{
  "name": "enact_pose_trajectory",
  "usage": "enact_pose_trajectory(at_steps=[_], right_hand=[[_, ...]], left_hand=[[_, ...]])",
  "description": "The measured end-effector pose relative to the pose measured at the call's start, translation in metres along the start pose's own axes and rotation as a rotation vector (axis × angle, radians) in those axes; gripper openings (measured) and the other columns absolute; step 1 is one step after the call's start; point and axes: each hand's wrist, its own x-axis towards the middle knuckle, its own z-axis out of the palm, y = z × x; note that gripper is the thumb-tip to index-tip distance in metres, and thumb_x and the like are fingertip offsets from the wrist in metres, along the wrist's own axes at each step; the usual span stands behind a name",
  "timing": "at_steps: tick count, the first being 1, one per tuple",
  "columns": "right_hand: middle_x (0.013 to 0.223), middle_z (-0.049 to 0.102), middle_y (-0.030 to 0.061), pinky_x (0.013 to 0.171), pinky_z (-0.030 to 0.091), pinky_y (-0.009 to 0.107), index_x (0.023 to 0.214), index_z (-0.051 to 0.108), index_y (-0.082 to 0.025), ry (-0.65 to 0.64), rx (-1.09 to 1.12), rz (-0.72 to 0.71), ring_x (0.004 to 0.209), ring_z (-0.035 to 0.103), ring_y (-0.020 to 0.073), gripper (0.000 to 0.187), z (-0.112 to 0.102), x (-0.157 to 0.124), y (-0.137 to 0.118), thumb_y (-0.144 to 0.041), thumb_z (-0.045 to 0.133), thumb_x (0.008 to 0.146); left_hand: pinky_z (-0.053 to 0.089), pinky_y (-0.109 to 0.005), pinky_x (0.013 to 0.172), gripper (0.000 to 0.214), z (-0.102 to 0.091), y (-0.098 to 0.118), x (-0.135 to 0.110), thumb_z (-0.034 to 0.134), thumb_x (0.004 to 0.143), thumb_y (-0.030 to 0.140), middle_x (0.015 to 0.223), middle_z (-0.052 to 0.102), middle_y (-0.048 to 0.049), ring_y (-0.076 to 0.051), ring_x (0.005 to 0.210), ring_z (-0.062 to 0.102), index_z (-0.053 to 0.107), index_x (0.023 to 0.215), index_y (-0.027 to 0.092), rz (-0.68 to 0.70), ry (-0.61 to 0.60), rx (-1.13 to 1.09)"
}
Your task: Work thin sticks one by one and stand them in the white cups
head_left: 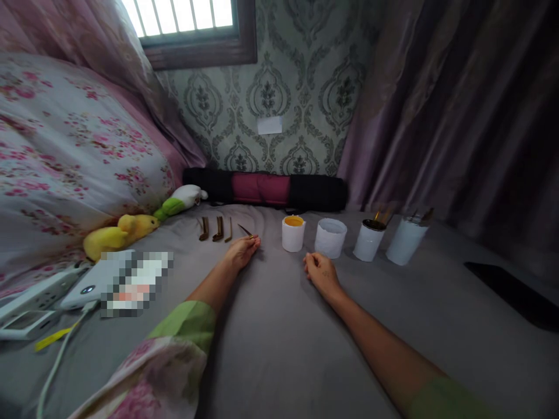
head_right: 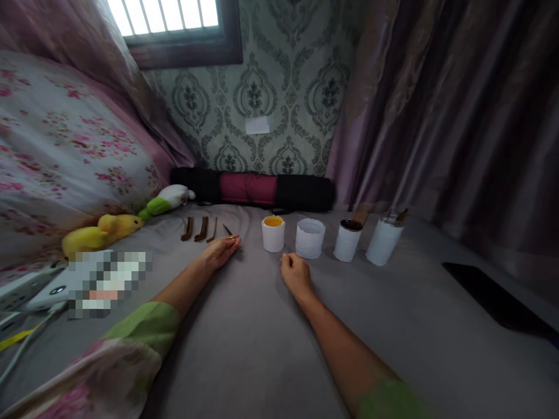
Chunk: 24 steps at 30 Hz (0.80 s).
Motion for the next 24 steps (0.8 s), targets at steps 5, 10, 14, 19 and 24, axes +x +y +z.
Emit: enact_pose_trajectory(at_steps=[5, 10, 14, 19, 24], right_hand=[[0.057, 0.057, 0.0017, 0.046, 0.034, 0.02, 0.072, 0.059, -0.015, 0.006, 0.001, -0.022, 0.048, 0.05, 0.0104, 0.035, 0.0, 0.0, 0.001, -0.039, 0.034, 0.08], [0.056, 0.057, 0.0019, 0.046, 0.034, 0.02, 0.072, 0.059, -0.015, 0.002, 0.005, -0.017, 0.047, 0.05, 0.0104, 0.035, 0.0, 0.0, 0.0, -0.039, 0.034, 0.08], [0.054, 0.056, 0.0017, 0.046, 0.034, 0.021, 0.072, 0.058, -0.015, 0.008, 0.014, -0.018, 0.046, 0.05, 0.0107, 0.036, 0.002, 0.0, 0.002, -0.04, 0.034, 0.08], [0.054, 0.056, 0.0012, 0.045, 0.035, 0.021, 0.072, 0.058, -0.015, -0.003, 0.025, -0.006, 0.044, 0.049, 0.0101, 0.034, 0.001, 0.001, 0.001, -0.039, 0.035, 0.079], [0.053, 0.055, 0.0008, 0.042, 0.034, 0.02, 0.072, 0.057, -0.014, -0.011, 0.05, 0.002, 0.041, 0.048, 0.0093, 0.034, -0.001, -0.002, -0.004, -0.039, 0.035, 0.079]], left_hand=[[0.05, -0.013, 0.061, 0.021, 0.006, -0.007, -0.009, 0.043, 0.074, -0.006, 0.066, 0.057, -0.0039, -0.006, 0.061, 0.056, 0.057, 0.074, 0.009, 0.002, -0.055, -0.028], [0.05, -0.015, 0.058, 0.017, 0.013, -0.012, -0.023, 0.044, 0.075, -0.004, 0.071, 0.06, -0.0081, -0.007, 0.06, 0.058, 0.057, 0.076, 0.007, 0.016, -0.101, -0.03], [0.05, -0.018, 0.057, 0.011, 0.019, -0.015, -0.037, 0.048, 0.075, 0.0, 0.074, 0.062, -0.0107, -0.008, 0.059, 0.059, 0.057, 0.08, 0.006, 0.034, -0.149, -0.013], [0.049, -0.019, 0.055, 0.011, 0.022, -0.02, -0.051, 0.049, 0.077, 0.007, 0.077, 0.063, -0.0108, -0.009, 0.058, 0.059, 0.055, 0.087, 0.006, 0.092, -0.248, 0.053], [0.048, -0.019, 0.053, 0.015, 0.022, -0.026, -0.057, 0.053, 0.077, 0.014, 0.078, 0.063, -0.0097, -0.008, 0.057, 0.057, 0.055, 0.091, 0.008, 0.156, -0.3, 0.108]])
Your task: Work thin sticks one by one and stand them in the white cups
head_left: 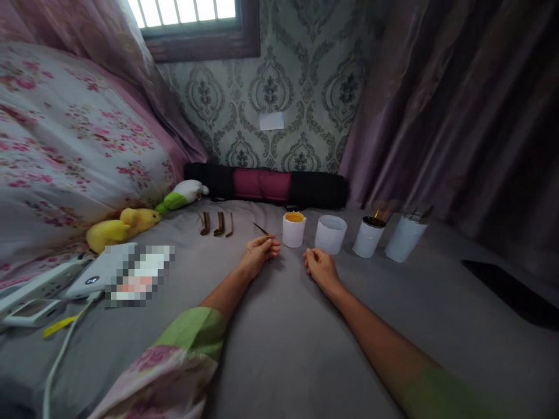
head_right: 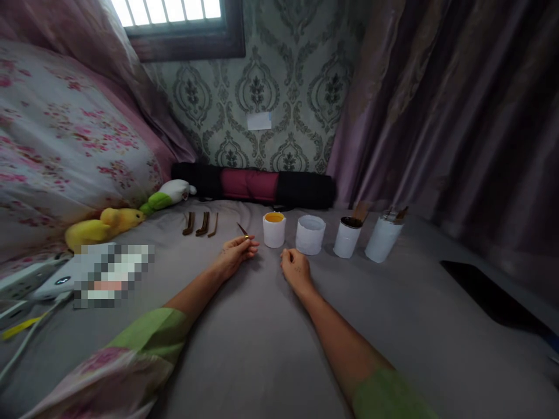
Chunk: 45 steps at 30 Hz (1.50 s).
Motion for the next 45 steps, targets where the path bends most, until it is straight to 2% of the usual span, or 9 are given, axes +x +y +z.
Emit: enact_pose_trajectory(at_steps=[9, 18, 30, 37, 45], right_hand=[[0.056, 0.055, 0.0002, 0.042, 0.035, 0.019, 0.074, 0.056, -0.015, -0.043, 0.052, -0.005, 0.042, 0.049, 0.0087, 0.035, 0.0, 0.0, 0.005, -0.043, 0.035, 0.079], [0.058, 0.053, -0.0005, 0.038, 0.034, 0.018, 0.078, 0.055, -0.014, -0.08, 0.119, 0.018, 0.041, 0.047, 0.0079, 0.036, -0.001, 0.0, 0.005, -0.045, 0.037, 0.078], [0.056, 0.05, -0.0014, 0.033, 0.031, 0.018, 0.075, 0.054, -0.015, -0.088, 0.223, 0.033, 0.039, 0.044, 0.0077, 0.037, -0.003, -0.001, 0.002, -0.049, 0.041, 0.075], [0.056, 0.05, -0.0016, 0.032, 0.031, 0.017, 0.075, 0.053, -0.015, -0.088, 0.271, 0.053, 0.039, 0.043, 0.0068, 0.037, -0.005, -0.004, -0.002, -0.05, 0.042, 0.075], [0.055, 0.049, -0.0021, 0.032, 0.031, 0.017, 0.074, 0.054, -0.015, -0.069, 0.315, 0.034, 0.039, 0.044, 0.0066, 0.038, -0.005, -0.004, -0.001, -0.052, 0.044, 0.073]], left_hand=[[0.042, -0.018, 0.044, 0.026, 0.002, -0.005, -0.007, 0.056, 0.073, 0.027, 0.075, 0.062, -0.0058, -0.008, 0.052, 0.055, 0.056, 0.093, 0.011, 0.125, -0.065, 0.18], [0.036, -0.016, 0.039, 0.025, 0.008, -0.005, -0.012, 0.053, 0.073, 0.028, 0.071, 0.059, -0.0037, -0.007, 0.05, 0.051, 0.059, 0.093, 0.012, 0.268, -0.09, 0.354], [0.043, -0.021, 0.057, 0.031, 0.003, -0.011, -0.012, 0.047, 0.078, 0.03, 0.073, 0.061, -0.0036, -0.01, 0.059, 0.053, 0.061, 0.098, 0.013, 0.462, -0.071, 0.659], [0.041, -0.021, 0.058, 0.029, 0.001, -0.012, -0.013, 0.044, 0.08, 0.03, 0.079, 0.065, -0.0042, -0.011, 0.064, 0.054, 0.064, 0.096, 0.015, 0.583, -0.012, 0.86], [0.04, -0.02, 0.062, 0.026, 0.002, -0.007, -0.019, 0.042, 0.082, 0.027, 0.08, 0.064, -0.0029, -0.011, 0.068, 0.053, 0.063, 0.096, 0.019, 0.702, -0.034, 1.034]])
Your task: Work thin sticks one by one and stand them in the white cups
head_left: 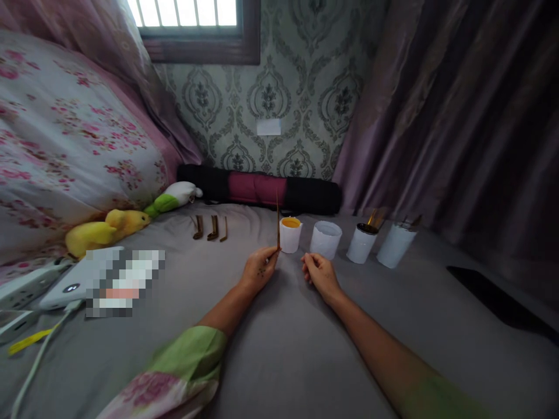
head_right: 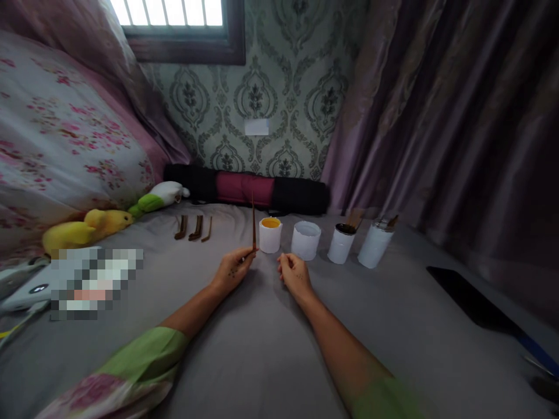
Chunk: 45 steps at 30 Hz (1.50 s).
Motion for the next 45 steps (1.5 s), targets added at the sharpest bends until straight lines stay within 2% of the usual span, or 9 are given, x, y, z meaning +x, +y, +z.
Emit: enact_pose_trajectory(at_steps=[9, 26, 39, 45], right_hand=[[0.055, 0.05, -0.0027, 0.032, 0.03, 0.017, 0.074, 0.054, -0.015, 0.002, 0.023, -0.016, 0.038, 0.043, 0.0062, 0.039, -0.001, 0.0, -0.003, -0.053, 0.045, 0.073], [0.055, 0.049, -0.002, 0.033, 0.031, 0.018, 0.075, 0.054, -0.015, 0.014, 0.04, -0.021, 0.039, 0.043, 0.0073, 0.037, 0.0, -0.002, -0.008, -0.051, 0.046, 0.072], [0.059, 0.052, -0.0005, 0.035, 0.034, 0.019, 0.083, 0.056, -0.015, 0.015, 0.026, -0.072, 0.042, 0.045, 0.0083, 0.034, 0.0, -0.004, -0.009, -0.046, 0.047, 0.073], [0.061, 0.054, 0.0006, 0.037, 0.036, 0.02, 0.088, 0.056, -0.014, 0.012, 0.023, -0.074, 0.044, 0.046, 0.009, 0.029, 0.003, -0.006, -0.014, -0.038, 0.05, 0.072]], left_hand=[[0.04, -0.021, 0.067, 0.026, -0.002, 0.002, -0.001, 0.041, 0.084, 0.024, 0.077, 0.06, -0.0028, -0.012, 0.073, 0.053, 0.062, 0.097, 0.021, 0.09, -0.039, 0.101], [0.041, -0.025, 0.077, 0.027, -0.003, 0.002, -0.003, 0.039, 0.085, 0.025, 0.088, 0.061, -0.005, -0.014, 0.083, 0.055, 0.06, 0.101, 0.021, 0.223, -0.092, 0.19], [0.038, -0.027, 0.079, 0.027, -0.006, 0.008, -0.003, 0.038, 0.085, 0.022, 0.093, 0.061, -0.0045, -0.014, 0.086, 0.053, 0.058, 0.103, 0.023, 0.224, -0.184, 0.267], [0.037, -0.027, 0.076, 0.028, -0.006, 0.009, -0.003, 0.036, 0.085, 0.02, 0.091, 0.06, -0.0044, -0.016, 0.085, 0.052, 0.056, 0.104, 0.022, 0.275, -0.228, 0.351]])
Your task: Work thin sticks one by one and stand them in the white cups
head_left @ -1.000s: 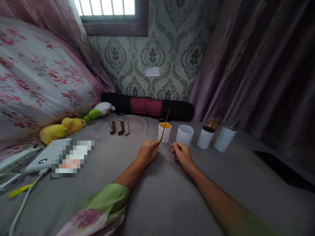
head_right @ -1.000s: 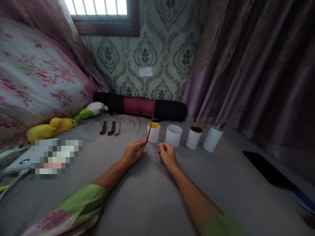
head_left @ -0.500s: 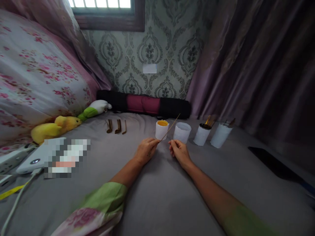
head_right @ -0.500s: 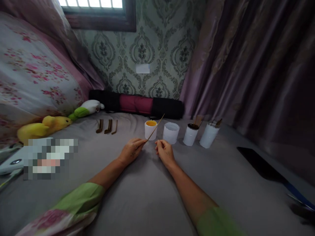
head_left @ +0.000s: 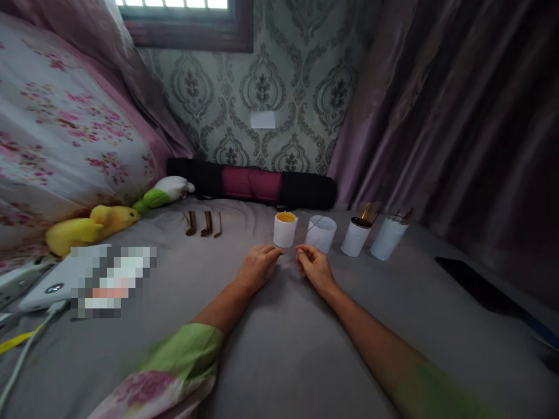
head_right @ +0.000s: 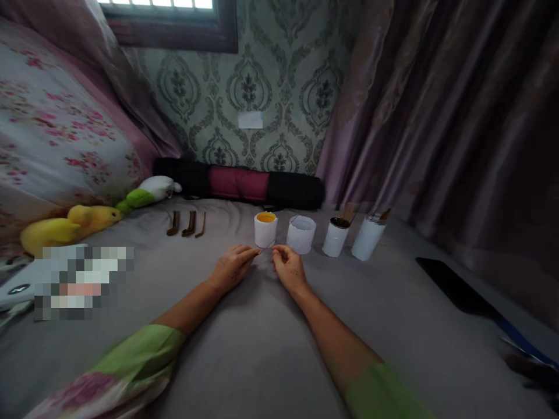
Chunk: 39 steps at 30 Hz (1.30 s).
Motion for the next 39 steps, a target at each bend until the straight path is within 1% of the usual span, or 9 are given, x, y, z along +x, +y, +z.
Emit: enact_pose_trajectory(at_steps=[6, 12, 17, 22, 29, 39], right_hand=[[0.061, 0.053, -0.0002, 0.039, 0.038, 0.02, 0.092, 0.055, -0.014, -0.008, 0.009, 0.004, 0.048, 0.047, 0.0094, 0.032, 0.0017, -0.001, -0.0009, -0.036, 0.055, 0.069], [0.066, 0.051, -0.0001, 0.036, 0.037, 0.017, 0.093, 0.053, -0.015, -0.023, 0.058, 0.025, 0.05, 0.047, 0.0084, 0.035, 0.0033, -0.0019, -0.002, -0.038, 0.057, 0.067], [0.067, 0.053, 0.0005, 0.034, 0.036, 0.016, 0.089, 0.053, -0.015, -0.016, 0.042, 0.001, 0.048, 0.047, 0.0078, 0.033, 0.0027, -0.0013, 0.0002, -0.042, 0.053, 0.071], [0.062, 0.052, -0.0004, 0.033, 0.034, 0.015, 0.084, 0.052, -0.015, -0.018, 0.046, 0.015, 0.044, 0.045, 0.0067, 0.032, 0.0021, 0.0001, 0.0048, -0.045, 0.048, 0.074], [0.063, 0.052, -0.0008, 0.033, 0.034, 0.015, 0.085, 0.052, -0.015, -0.018, 0.092, 0.046, 0.044, 0.045, 0.0067, 0.032, 0.002, -0.0001, 0.0051, -0.044, 0.048, 0.073], [0.061, 0.052, -0.0017, 0.033, 0.033, 0.016, 0.085, 0.053, -0.015, 0.001, 0.127, 0.078, 0.043, 0.045, 0.0067, 0.032, 0.0021, -0.0006, 0.0032, -0.044, 0.05, 0.071]], left_hand=[[0.036, -0.029, 0.075, 0.028, 0.0026, -0.0005, -0.0007, 0.039, 0.083, 0.018, 0.091, 0.059, -0.0053, -0.018, 0.087, 0.05, 0.056, 0.105, 0.021, 0.031, -0.031, 0.046], [0.036, -0.03, 0.074, 0.028, 0.0008, 0.0031, -0.0005, 0.039, 0.082, 0.019, 0.087, 0.058, -0.0065, -0.018, 0.085, 0.049, 0.055, 0.104, 0.02, 0.072, -0.062, 0.095], [0.037, -0.03, 0.073, 0.028, 0.0021, 0.0021, -0.0004, 0.039, 0.081, 0.017, 0.087, 0.057, -0.0071, -0.018, 0.083, 0.048, 0.056, 0.104, 0.02, 0.091, -0.084, 0.103], [0.038, -0.029, 0.074, 0.028, 0.0039, 0.001, -0.0003, 0.039, 0.081, 0.017, 0.085, 0.057, -0.0068, -0.017, 0.083, 0.049, 0.057, 0.103, 0.019, 0.096, -0.081, 0.067], [0.04, -0.025, 0.074, 0.026, 0.0066, 0.0027, 0.0013, 0.037, 0.083, 0.019, 0.085, 0.057, -0.0056, -0.015, 0.082, 0.051, 0.059, 0.096, 0.02, 0.02, -0.037, -0.119], [0.041, -0.022, 0.07, 0.022, 0.0057, 0.0049, 0.0029, 0.04, 0.081, 0.019, 0.082, 0.058, -0.0037, -0.013, 0.078, 0.054, 0.061, 0.089, 0.02, -0.075, -0.057, -0.257]])
